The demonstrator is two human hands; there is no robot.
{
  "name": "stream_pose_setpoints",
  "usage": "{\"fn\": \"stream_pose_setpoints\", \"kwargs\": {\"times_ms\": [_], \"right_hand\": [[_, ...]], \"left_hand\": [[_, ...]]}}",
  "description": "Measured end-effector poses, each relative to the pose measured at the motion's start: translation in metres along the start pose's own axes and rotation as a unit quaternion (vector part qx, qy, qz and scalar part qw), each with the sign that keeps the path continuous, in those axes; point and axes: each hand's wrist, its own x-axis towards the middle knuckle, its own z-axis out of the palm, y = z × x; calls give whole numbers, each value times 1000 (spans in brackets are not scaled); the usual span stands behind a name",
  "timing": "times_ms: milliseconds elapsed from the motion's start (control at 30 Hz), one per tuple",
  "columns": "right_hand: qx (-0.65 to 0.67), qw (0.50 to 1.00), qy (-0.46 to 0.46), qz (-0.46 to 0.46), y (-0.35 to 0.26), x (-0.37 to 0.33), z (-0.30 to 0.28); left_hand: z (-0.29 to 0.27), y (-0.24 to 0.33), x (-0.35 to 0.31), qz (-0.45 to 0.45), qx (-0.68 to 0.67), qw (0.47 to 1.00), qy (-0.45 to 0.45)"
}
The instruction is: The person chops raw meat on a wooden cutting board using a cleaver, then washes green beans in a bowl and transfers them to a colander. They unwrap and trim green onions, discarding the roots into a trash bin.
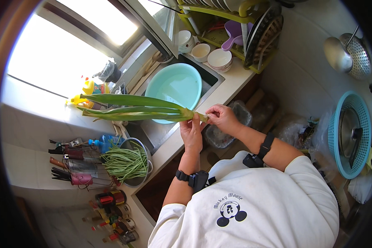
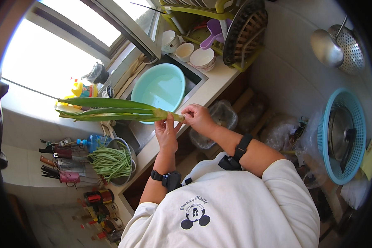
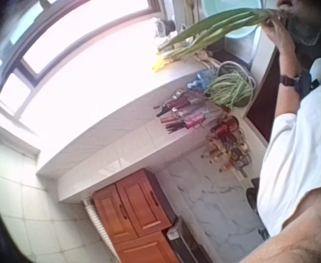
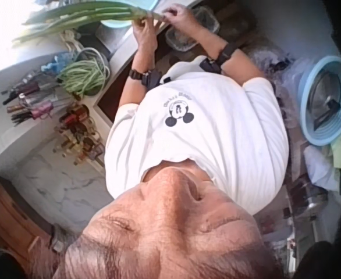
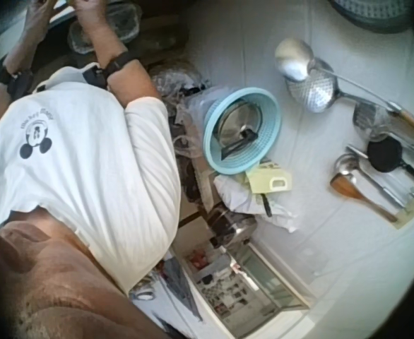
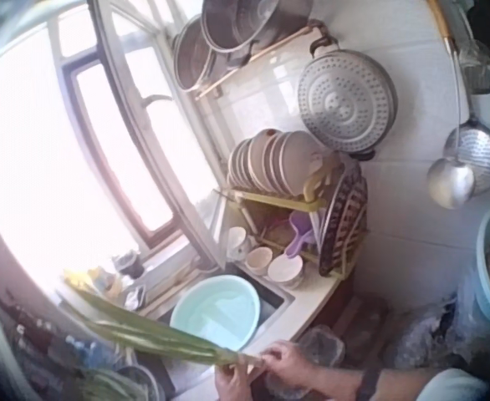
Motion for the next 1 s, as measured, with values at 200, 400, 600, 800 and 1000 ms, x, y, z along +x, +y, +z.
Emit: {"fn": "stream_pose_setpoints", "kwargs": {"times_ms": [200,400,600,800,1000], "right_hand": [[9,999,19,41,2,-2,-7],[-155,977,-1,-144,-26,-13,-2],[-200,959,-29,-198,-20,-4,-9],[-284,930,0,-233,-22,-3,-3],[-324,917,7,-233,-21,-7,-5]], "left_hand": [[-4,-1,5,-13,24,999,18],[-1,-1,8,10,-8,1000,-12],[-3,-5,12,-14,-15,1000,-7],[0,-9,13,-29,-32,999,-2],[5,-13,11,-9,-33,999,1]]}}
